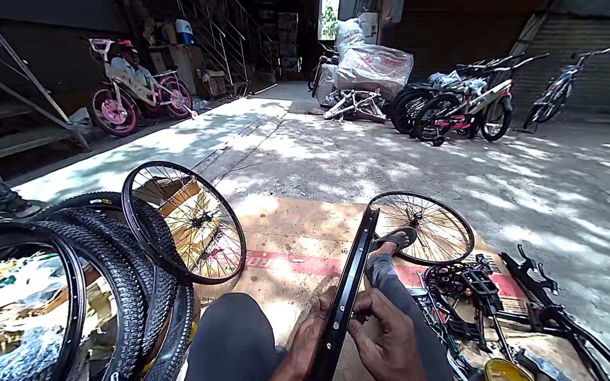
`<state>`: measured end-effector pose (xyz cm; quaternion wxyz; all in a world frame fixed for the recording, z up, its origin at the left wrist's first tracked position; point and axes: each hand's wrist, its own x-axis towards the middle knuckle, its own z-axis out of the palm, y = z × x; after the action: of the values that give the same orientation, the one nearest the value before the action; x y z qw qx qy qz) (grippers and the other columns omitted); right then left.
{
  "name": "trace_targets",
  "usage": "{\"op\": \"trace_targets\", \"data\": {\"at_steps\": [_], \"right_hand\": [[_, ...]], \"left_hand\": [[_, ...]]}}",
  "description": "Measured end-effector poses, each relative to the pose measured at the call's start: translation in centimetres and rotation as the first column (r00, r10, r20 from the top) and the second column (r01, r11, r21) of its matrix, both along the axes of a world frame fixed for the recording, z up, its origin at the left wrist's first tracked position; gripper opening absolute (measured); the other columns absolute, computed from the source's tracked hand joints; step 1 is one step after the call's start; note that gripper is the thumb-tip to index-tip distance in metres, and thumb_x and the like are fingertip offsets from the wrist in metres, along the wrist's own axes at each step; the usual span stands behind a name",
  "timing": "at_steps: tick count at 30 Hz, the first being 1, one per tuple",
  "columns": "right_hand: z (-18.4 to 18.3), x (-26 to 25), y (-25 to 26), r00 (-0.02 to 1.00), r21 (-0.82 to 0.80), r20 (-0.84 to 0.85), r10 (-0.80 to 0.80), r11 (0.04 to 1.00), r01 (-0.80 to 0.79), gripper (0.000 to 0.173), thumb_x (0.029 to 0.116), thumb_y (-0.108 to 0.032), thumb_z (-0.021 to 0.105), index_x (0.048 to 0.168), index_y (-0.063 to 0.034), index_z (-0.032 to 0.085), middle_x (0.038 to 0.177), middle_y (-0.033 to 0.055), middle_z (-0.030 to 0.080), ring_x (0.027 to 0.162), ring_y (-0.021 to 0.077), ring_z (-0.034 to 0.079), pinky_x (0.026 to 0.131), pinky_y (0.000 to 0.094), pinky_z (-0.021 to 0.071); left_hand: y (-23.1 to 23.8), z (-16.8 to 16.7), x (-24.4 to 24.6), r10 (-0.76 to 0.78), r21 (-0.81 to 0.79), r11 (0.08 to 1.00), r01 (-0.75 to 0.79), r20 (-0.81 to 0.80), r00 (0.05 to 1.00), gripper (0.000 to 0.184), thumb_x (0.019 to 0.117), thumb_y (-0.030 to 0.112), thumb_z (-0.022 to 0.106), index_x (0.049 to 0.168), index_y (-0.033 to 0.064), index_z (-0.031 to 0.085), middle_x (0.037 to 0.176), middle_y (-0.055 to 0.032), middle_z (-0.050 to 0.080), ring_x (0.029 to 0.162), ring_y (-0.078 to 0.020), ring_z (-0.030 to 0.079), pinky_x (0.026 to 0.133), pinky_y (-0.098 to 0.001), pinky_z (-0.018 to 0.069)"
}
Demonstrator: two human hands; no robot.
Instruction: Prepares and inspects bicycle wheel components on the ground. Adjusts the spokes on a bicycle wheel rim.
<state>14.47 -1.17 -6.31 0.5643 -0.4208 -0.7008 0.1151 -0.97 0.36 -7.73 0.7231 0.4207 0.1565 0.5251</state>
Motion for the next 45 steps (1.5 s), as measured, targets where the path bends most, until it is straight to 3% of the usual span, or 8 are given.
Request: {"op": "trace_targets", "data": {"at_steps": [6, 14, 17, 20, 24, 29, 40, 45], "right_hand": [[-2.6, 1.7, -0.1, 0.931, -0.303, -0.365, 0.004, 0.945, -0.123, 0.019, 0.0976, -0.023, 0.071, 0.102, -0.0049, 0.065, 0.098, 0.0079, 0.072, 0.081, 0.0215, 0.074, 0.069, 0.0365, 0.0664], [-9.9, 4.2, -1.5, 0.121, -0.462, -0.851, -0.511, 0.618, -0.636, 0.03, 0.1099, -0.029, 0.046, 0.111, -0.0041, 0.062, 0.101, 0.0137, 0.073, 0.088, 0.0251, 0.073, 0.077, 0.0401, 0.061], [-10.5, 5.4, -0.9, 0.424, -0.457, -0.871, -0.249, 0.728, -0.51, 0.019, 0.1015, -0.01, 0.06, 0.116, 0.0011, 0.059, 0.111, 0.0173, 0.072, 0.101, 0.0275, 0.072, 0.086, 0.0417, 0.0611], [-12.0, 8.0, 1.8, 0.978, -0.589, -0.179, -0.108, 0.808, -0.019, 0.06, 0.0804, -0.038, 0.085, 0.129, -0.0129, 0.061, 0.125, 0.0018, 0.069, 0.115, 0.0162, 0.067, 0.095, 0.0356, 0.0595], [-11.8, 9.4, 4.8, 0.884, -0.569, 0.449, 0.133, 0.805, 0.167, 0.084, 0.0795, -0.052, 0.082, 0.146, -0.0108, 0.049, 0.143, 0.0136, 0.058, 0.133, 0.0298, 0.056, 0.109, 0.0489, 0.0472], [-13.2, 9.5, 6.6, 0.831, -0.39, 0.55, 0.077, 0.904, 0.174, 0.092, 0.0799, -0.079, 0.064, 0.134, -0.0048, 0.059, 0.13, 0.0165, 0.066, 0.122, 0.0294, 0.065, 0.101, 0.0479, 0.054], [-11.3, 9.8, 8.5, 0.736, -0.423, 0.665, 0.129, 0.877, 0.229, 0.067, 0.0969, -0.052, 0.057, 0.137, 0.0015, 0.06, 0.138, 0.0194, 0.064, 0.134, 0.0306, 0.057, 0.115, 0.0455, 0.0411], [-10.8, 8.3, 9.4, 0.94, -0.232, 0.291, -0.176, 0.941, 0.248, 0.074, 0.0934, -0.065, 0.057, 0.115, 0.0054, 0.062, 0.098, 0.0147, 0.069, 0.091, 0.0182, 0.068, 0.084, 0.0384, 0.0569]], "left_hand": [[-1.3, -3.7, -2.3, 0.005, -0.204, 0.968, -0.147, -0.568, 0.823, 0.054, 0.1109, 0.035, 0.031, 0.153, 0.0016, 0.038, 0.147, -0.0154, 0.052, 0.13, -0.0175, 0.054, 0.105, -0.0381, 0.0491], [-0.1, -6.2, -2.1, -0.3, -0.617, 0.783, -0.073, -0.478, 0.825, 0.047, 0.1111, 0.044, 0.032, 0.147, 0.0176, 0.045, 0.106, -0.0162, 0.071, 0.087, -0.0303, 0.072, 0.068, -0.0453, 0.0591], [-0.4, -6.5, -1.2, -0.248, -0.642, 0.757, -0.121, -0.453, 0.856, 0.038, 0.1115, 0.039, 0.035, 0.138, 0.0171, 0.053, 0.082, -0.0083, 0.067, 0.063, -0.0205, 0.066, 0.051, -0.0336, 0.0542], [-1.2, -5.2, -0.9, -0.319, -0.638, 0.769, -0.044, -0.442, 0.838, 0.049, 0.1113, 0.046, 0.028, 0.142, 0.0119, 0.045, 0.097, -0.0149, 0.07, 0.082, -0.0292, 0.071, 0.066, -0.0454, 0.0593], [1.9, -3.6, -0.8, -0.345, -0.451, 0.891, -0.046, -0.741, 0.577, 0.063, 0.108, 0.055, 0.034, 0.156, 0.015, 0.04, 0.148, -0.0133, 0.053, 0.13, -0.0312, 0.055, 0.099, -0.0586, 0.0478], [11.4, -6.3, 0.2, 0.193, 0.09, 0.874, 0.478, -0.966, -0.17, 0.096, 0.0848, 0.035, 0.077, 0.161, 0.0092, 0.025, 0.165, -0.0189, 0.026, 0.152, -0.0369, 0.027, 0.118, -0.0582, 0.0335], [15.2, -7.6, 0.1, 0.334, 0.242, 0.789, 0.564, -0.941, -0.064, 0.074, 0.0924, 0.06, 0.064, 0.138, 0.0029, 0.053, 0.131, -0.0222, 0.061, 0.119, -0.0391, 0.062, 0.102, -0.0586, 0.0482], [14.9, -4.0, 0.1, 0.298, 0.303, 0.868, 0.393, -0.952, 0.077, 0.08, 0.0875, 0.081, 0.05, 0.101, 0.0043, 0.068, 0.091, -0.0172, 0.068, 0.092, -0.0347, 0.068, 0.088, -0.057, 0.0529]]}}
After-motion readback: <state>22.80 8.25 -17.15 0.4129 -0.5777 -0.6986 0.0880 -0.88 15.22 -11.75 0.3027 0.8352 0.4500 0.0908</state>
